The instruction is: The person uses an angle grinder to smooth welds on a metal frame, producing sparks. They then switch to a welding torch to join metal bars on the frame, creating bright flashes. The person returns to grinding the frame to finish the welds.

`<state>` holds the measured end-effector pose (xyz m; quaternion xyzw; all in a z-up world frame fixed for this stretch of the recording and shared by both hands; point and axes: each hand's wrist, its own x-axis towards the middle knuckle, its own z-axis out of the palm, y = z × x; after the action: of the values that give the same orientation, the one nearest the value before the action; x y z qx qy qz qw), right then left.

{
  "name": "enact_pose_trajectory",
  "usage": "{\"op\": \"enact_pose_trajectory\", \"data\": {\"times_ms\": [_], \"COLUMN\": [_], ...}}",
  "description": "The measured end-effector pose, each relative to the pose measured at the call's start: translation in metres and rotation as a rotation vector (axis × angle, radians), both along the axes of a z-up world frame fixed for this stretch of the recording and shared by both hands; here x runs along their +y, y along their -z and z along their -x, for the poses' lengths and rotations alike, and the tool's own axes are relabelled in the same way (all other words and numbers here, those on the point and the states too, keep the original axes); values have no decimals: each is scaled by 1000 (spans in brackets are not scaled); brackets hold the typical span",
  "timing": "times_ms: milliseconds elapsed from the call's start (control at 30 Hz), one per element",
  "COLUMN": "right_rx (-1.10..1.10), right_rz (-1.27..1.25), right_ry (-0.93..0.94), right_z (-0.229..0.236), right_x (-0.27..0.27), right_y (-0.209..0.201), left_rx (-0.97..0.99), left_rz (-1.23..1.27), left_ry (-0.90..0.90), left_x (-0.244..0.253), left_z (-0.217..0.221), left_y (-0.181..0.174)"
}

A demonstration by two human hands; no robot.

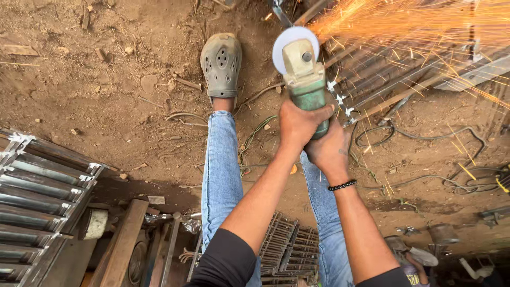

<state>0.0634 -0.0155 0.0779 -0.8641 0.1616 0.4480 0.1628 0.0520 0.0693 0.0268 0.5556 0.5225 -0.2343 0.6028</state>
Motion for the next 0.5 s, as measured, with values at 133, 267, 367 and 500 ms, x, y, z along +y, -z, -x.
{"op": "enact_pose_trajectory", "data": {"times_ms": [133, 267, 367, 500], "right_rx": [-32, -13, -85, -120], "right_rz": [-11, -7, -55, -33], "right_ry": [20, 23, 15, -25], "right_z": [-3, 7, 1, 5], "right_x": [2, -7, -8, -13], "right_y": [9, 8, 16, 8], "left_rx": [25, 91, 36, 54], "left_rz": [4, 21, 12, 64], "left_ry": [6, 51, 42, 54], "left_x": [5, -2, -2, -8], "left_z": [-9, -3, -10, -3], "left_y": [0, -1, 7, 0]}}
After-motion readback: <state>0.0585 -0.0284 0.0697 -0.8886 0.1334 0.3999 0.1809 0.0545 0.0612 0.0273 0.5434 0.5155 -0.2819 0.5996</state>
